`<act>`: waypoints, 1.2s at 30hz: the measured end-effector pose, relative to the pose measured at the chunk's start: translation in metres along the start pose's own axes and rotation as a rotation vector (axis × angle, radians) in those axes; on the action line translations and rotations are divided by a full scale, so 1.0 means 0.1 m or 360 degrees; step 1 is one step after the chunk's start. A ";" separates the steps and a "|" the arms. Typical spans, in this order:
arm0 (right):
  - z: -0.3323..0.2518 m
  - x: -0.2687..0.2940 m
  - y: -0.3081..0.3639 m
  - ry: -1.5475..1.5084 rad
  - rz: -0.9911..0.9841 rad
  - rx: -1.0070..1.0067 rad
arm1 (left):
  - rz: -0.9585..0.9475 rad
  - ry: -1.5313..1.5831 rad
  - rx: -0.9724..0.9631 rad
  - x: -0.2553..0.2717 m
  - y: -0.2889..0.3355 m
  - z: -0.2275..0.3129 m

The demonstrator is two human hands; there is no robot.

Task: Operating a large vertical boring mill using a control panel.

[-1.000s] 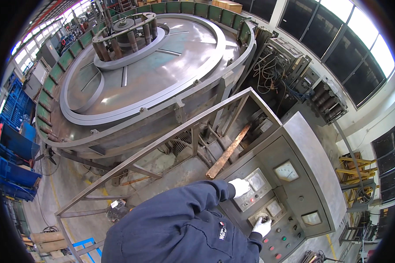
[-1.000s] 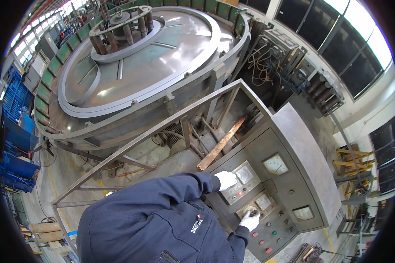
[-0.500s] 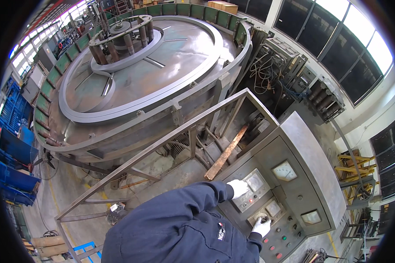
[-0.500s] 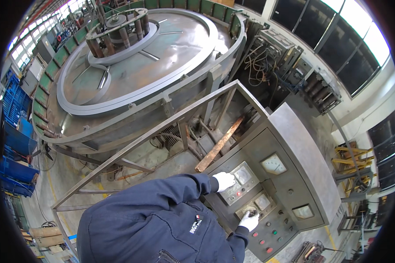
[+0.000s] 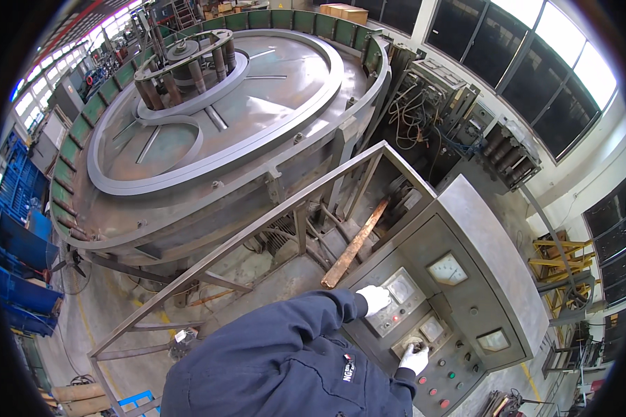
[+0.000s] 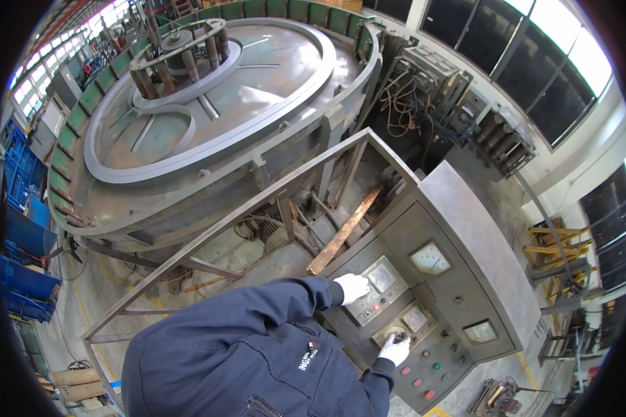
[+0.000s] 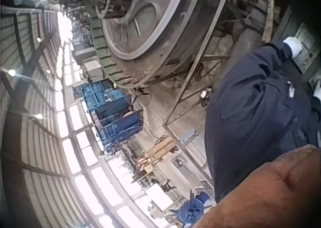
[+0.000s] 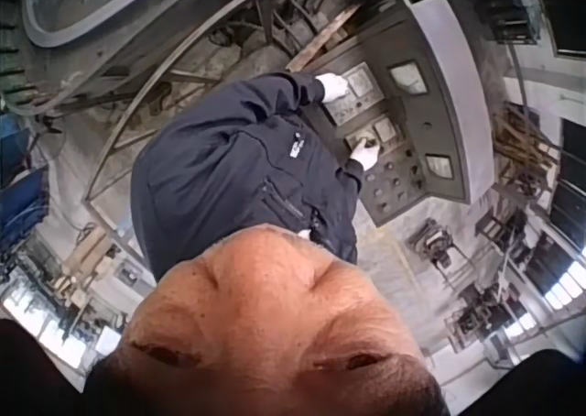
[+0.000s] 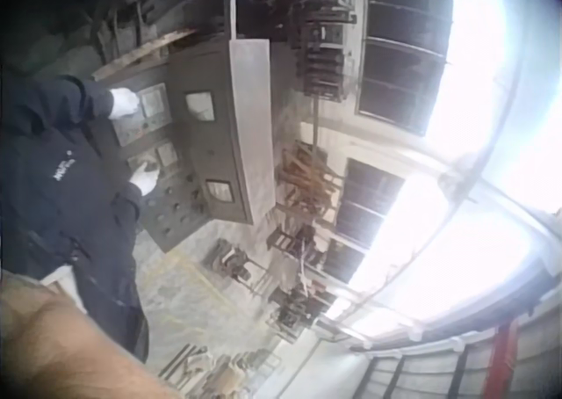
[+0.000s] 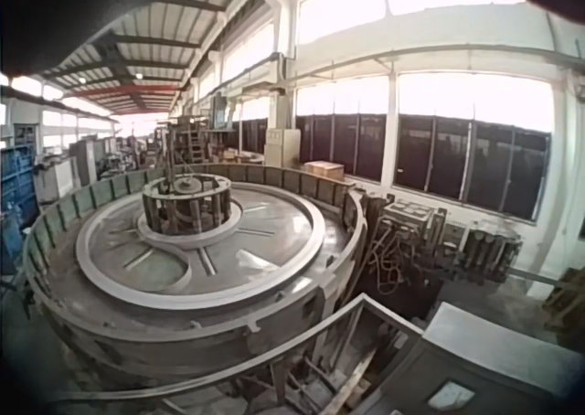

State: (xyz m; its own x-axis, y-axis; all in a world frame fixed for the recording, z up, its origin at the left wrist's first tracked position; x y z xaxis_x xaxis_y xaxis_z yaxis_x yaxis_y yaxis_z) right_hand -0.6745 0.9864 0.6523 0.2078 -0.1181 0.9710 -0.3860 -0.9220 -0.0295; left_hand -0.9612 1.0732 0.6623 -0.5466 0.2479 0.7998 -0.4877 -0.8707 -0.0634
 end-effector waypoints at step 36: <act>-0.03 0.02 -0.01 0.0106 0.0036 0.0077 | -0.0038 0.0152 0.0116 0.00 -0.01 -0.06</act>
State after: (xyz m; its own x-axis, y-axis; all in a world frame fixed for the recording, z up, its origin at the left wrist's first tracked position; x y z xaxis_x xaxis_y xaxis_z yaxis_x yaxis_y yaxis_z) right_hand -0.6768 0.9883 0.6551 0.1387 -0.1157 0.9836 -0.3459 -0.9363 -0.0614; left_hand -0.9644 1.0761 0.6588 -0.5996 0.3055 0.7397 -0.4527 -0.8916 0.0013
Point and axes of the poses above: each hand's wrist, its own y-axis away from the middle knuckle, its own x-axis out of the back of the hand, z = x × y, the point moved 10 cm from there along -y, towards the middle knuckle, and after that the axes turned 10 degrees about y, right-handed, at the moved point
